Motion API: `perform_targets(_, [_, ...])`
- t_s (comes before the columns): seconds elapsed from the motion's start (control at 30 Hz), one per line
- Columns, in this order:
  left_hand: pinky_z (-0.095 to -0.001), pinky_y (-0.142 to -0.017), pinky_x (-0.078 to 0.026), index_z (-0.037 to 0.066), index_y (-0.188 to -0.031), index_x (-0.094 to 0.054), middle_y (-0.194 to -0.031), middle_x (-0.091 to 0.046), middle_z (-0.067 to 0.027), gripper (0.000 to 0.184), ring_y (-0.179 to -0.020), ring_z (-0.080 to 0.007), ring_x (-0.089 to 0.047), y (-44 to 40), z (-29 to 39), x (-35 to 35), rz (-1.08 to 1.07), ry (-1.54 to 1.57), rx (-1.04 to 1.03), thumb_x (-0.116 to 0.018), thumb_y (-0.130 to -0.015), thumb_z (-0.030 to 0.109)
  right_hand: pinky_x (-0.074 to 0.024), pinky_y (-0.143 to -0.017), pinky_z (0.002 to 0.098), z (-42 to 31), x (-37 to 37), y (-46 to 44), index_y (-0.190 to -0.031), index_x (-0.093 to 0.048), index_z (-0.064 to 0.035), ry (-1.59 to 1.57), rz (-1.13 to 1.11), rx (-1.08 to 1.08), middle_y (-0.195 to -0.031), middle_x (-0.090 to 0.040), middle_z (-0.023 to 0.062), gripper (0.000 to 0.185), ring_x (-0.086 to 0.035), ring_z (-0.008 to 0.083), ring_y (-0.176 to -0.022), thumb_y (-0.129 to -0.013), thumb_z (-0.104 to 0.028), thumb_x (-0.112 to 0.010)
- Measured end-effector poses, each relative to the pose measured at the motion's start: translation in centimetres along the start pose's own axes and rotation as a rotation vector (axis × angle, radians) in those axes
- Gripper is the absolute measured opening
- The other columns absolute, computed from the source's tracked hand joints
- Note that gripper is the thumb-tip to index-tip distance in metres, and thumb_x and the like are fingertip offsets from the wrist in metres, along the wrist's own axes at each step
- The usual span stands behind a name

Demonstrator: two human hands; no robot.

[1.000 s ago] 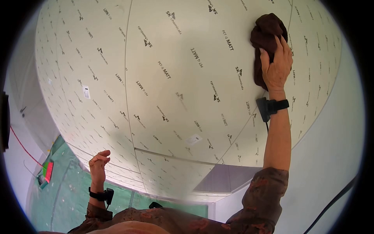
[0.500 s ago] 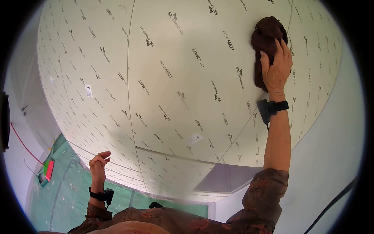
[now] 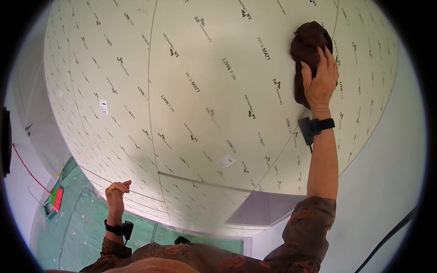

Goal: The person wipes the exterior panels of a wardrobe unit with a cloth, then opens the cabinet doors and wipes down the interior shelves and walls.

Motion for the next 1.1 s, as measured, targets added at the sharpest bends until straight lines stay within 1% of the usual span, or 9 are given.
perform_targets(0.2, [-0.0329,-0.083,-0.045,-0.001,-0.069,-0.059,-0.074,-0.063,-0.0124,0.021,-0.093,-0.0263,-0.063,0.16,0.31,-0.27,0.010,0.015,0.016,-0.041,-0.080,0.002,-0.0383,-0.097,0.0435,0.00,0.08,0.03,-0.126,-0.053,-0.0018,0.002,-0.006,-0.003,-0.130,-0.051,0.0169,0.049,-0.050,0.0352,-0.115,-0.083,-0.022,-0.066])
perform_targets(0.27, [-0.0341,-0.082,-0.048,0.002,-0.066,-0.057,-0.068,-0.061,-0.0099,0.021,-0.087,-0.0263,-0.064,0.21,0.78,-0.48,0.031,-0.029,0.011,-0.040,-0.076,-0.004,-0.0385,-0.096,0.0434,-0.05,0.11,0.04,-0.125,-0.053,-0.0018,0.000,-0.002,-0.001,-0.130,-0.051,0.0168,0.049,-0.050,0.0351,-0.115,-0.083,-0.022,-0.066])
perform_targets(0.3, [-0.0341,-0.082,-0.048,0.002,-0.066,-0.057,-0.068,-0.061,-0.0099,0.021,-0.087,-0.0263,-0.064,0.24,0.76,-0.50,0.031,-0.029,0.011,-0.040,-0.076,-0.004,-0.0386,-0.096,0.0433,-0.10,0.16,0.04,-0.125,-0.053,-0.0018,-0.002,0.002,0.003,-0.130,-0.051,0.0168,0.049,-0.050,0.0351,-0.115,-0.083,-0.022,-0.066])
perform_targets(0.37, [-0.0345,-0.081,-0.050,0.002,-0.065,-0.056,-0.067,-0.060,-0.0102,0.020,-0.079,-0.0245,-0.063,0.29,0.79,-0.61,0.017,-0.020,-0.006,-0.040,-0.075,-0.004,-0.0387,-0.096,0.0433,-0.11,0.18,0.09,-0.125,-0.053,-0.0018,-0.005,0.006,0.006,-0.130,-0.051,0.0168,0.049,-0.050,0.0351,-0.115,-0.083,-0.022,-0.066])
perform_targets(0.5, [-0.0349,-0.078,-0.051,0.002,-0.065,-0.056,-0.066,-0.060,-0.0101,0.020,-0.074,-0.0225,-0.062,0.41,0.60,-0.75,0.006,0.006,-0.012,-0.040,-0.074,-0.005,-0.0388,-0.096,0.0434,-0.03,0.16,0.11,-0.125,-0.053,-0.0013,0.007,0.001,0.003,-0.130,-0.052,0.0167,0.049,-0.050,0.0353,-0.115,-0.083,-0.022,-0.066])
perform_targets(0.57, [-0.0354,-0.077,-0.052,0.002,-0.064,-0.056,-0.066,-0.060,-0.0102,0.020,-0.071,-0.0217,-0.061,0.43,0.32,-0.56,0.038,-0.004,0.024,-0.040,-0.074,-0.006,-0.0389,-0.096,0.0434,-0.03,0.16,0.08,-0.125,-0.053,-0.0010,0.017,-0.004,0.001,-0.130,-0.052,0.0166,0.049,-0.050,0.0354,-0.115,-0.083,-0.022,-0.066])
perform_targets(0.9, [-0.0351,-0.077,-0.051,0.002,-0.064,-0.056,-0.064,-0.059,-0.0102,0.020,-0.071,-0.0219,-0.061,0.34,0.37,-0.30,0.045,-0.030,0.006,-0.040,-0.073,-0.006,-0.0388,-0.096,0.0435,-0.11,0.27,0.11,-0.124,-0.053,-0.0007,0.009,-0.001,-0.001,-0.130,-0.052,0.0161,0.048,-0.051,0.0354,-0.114,-0.082,-0.021,-0.067])
perform_targets(0.97, [-0.0329,-0.077,-0.050,-0.003,-0.072,-0.061,-0.071,-0.061,-0.0097,0.019,-0.073,-0.0193,-0.060,0.39,0.17,-0.33,-0.015,-0.015,-0.008,-0.044,-0.080,0.001,-0.0389,-0.096,0.0435,-0.19,0.33,0.06,-0.124,-0.053,-0.0008,0.008,0.001,0.001,-0.130,-0.052,0.0159,0.049,-0.051,0.0353,-0.114,-0.082,-0.021,-0.067])
perform_targets(1.1, [-0.0324,-0.077,-0.049,-0.003,-0.071,-0.061,-0.071,-0.061,-0.0098,0.020,-0.073,-0.0193,-0.060,0.46,0.46,-0.48,-0.017,-0.005,-0.027,-0.043,-0.080,0.001,-0.0390,-0.096,0.0436,-0.09,0.26,0.14,-0.125,-0.053,-0.0009,0.003,-0.004,-0.005,-0.130,-0.051,0.0157,0.049,-0.050,0.0352,-0.114,-0.083,-0.021,-0.067])
Point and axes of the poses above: each hand's wrist, its own y-axis away from the middle knuckle, its own x-axis out of the back of the hand, z = x × y, the point moved 8 cm from there along -y, towards the middle knuckle
